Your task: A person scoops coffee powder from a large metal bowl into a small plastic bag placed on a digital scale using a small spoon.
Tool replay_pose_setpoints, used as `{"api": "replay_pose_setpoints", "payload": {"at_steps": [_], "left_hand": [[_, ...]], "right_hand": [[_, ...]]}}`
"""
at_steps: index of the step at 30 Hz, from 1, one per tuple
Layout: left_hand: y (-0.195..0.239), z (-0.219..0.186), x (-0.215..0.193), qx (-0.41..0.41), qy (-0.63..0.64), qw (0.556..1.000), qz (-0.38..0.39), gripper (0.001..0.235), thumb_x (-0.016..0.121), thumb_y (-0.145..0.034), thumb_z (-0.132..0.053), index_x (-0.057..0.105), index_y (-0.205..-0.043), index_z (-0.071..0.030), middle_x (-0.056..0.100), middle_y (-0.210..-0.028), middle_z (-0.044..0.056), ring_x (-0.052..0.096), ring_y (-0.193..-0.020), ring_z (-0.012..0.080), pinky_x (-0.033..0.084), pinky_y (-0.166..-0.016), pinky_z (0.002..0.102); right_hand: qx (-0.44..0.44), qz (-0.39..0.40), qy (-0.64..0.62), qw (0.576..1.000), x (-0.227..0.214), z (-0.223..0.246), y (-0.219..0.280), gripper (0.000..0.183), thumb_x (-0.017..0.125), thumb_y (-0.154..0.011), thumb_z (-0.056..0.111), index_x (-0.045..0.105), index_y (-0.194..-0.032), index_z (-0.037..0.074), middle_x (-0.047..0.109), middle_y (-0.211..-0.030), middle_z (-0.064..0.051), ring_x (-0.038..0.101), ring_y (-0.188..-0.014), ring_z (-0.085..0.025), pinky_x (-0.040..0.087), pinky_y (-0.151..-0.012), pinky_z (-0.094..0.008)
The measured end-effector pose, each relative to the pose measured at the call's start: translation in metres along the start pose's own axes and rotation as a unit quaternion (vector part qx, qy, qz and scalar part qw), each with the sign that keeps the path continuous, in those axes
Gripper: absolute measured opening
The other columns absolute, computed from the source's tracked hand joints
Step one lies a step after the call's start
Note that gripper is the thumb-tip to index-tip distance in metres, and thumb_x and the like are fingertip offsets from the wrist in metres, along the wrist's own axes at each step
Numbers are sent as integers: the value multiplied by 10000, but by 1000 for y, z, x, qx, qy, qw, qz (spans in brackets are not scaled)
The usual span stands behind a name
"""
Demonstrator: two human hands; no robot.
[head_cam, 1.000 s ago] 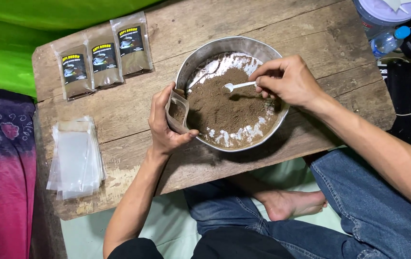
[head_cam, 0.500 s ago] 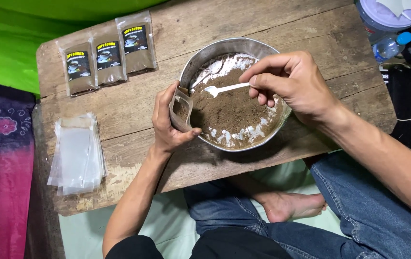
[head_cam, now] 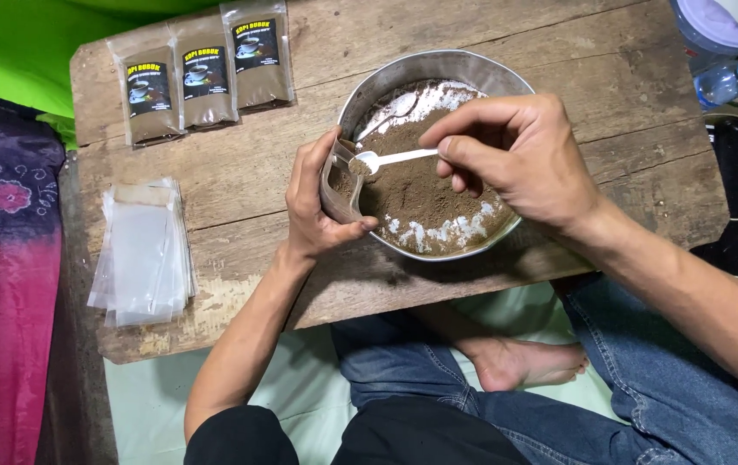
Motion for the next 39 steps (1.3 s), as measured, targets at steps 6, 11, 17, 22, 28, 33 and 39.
{"api": "replay_pose_setpoints", "payload": {"at_steps": [6, 11, 17, 22, 28, 33, 39], "left_hand": [[0, -1, -1, 5, -7, 1000, -5, 1035, 672, -784, -731, 360, -1532, -86, 550, -1349, 151, 647, -1115, 254, 605, -1024, 438], [-1, -3, -3, -6, -4, 1000, -3, 1027, 691, -774, -702, 376, -1515, -65, 542, -1392, 171, 629, -1213, 297, 566, -1100, 466], [-2, -4, -2, 5, -3, 1000, -4, 1020, 686, -780, -701, 380, -1516, -65, 560, -1353, 161, 653, -1142, 277, 591, -1050, 447], [-3, 3, -3, 21, 60, 997, -50, 1076, 834, -729, -653, 455, -1471, 27, 582, -1247, 214, 641, -1128, 339, 534, -963, 479], [-1, 6, -5, 28, 61, 996, -59, 1057, 818, -741, -654, 473, -1450, 50, 587, -1209, 208, 649, -1104, 328, 537, -954, 452], [-1, 6, -5, 32, 53, 996, -59, 1061, 821, -728, -659, 484, -1437, 54, 595, -1186, 211, 657, -1089, 332, 540, -946, 450], [-3, 2, -7, 28, 49, 997, -59, 1055, 806, -751, -673, 473, -1454, 40, 592, -1191, 205, 657, -1089, 327, 538, -944, 456]], "right_hand": [[-386, 8, 384, 839, 58, 56, 26, 143, 671, -933, -45, 722, -1063, -11, 710, -839, -91, 607, -639, -168, 534, -556, -286], [-421, 1, 385, 821, 52, 57, 32, 127, 692, -928, 14, 756, -1019, -47, 733, -857, -112, 572, -607, -151, 482, -508, -268], [-305, -55, 292, 905, -3, 32, 20, 151, 668, -933, -72, 752, -1055, -41, 756, -878, -136, 582, -619, -158, 501, -577, -256], [-197, -90, 252, 943, -41, -26, 7, 169, 656, -918, -86, 764, -1015, 2, 712, -802, -140, 682, -709, -261, 514, -630, -348], [-123, -44, 281, 951, -36, -62, 3, 199, 632, -921, -110, 750, -1072, -59, 746, -921, -243, 735, -833, -351, 580, -767, -402], [-68, 28, 335, 939, -18, -99, 5, 149, 674, -906, -75, 747, -1034, -89, 747, -897, -269, 746, -835, -369, 604, -785, -425], [-32, -1, 238, 971, -37, -96, 4, 162, 661, -891, -84, 768, -1005, -40, 740, -826, -242, 734, -770, -360, 588, -760, -430]]}}
Point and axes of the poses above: each hand's wrist, its own y-axis away from the middle knuckle, its own x-axis out of the palm, z = x × y, the point moved 10 cm from there along -y, towards the middle knuckle
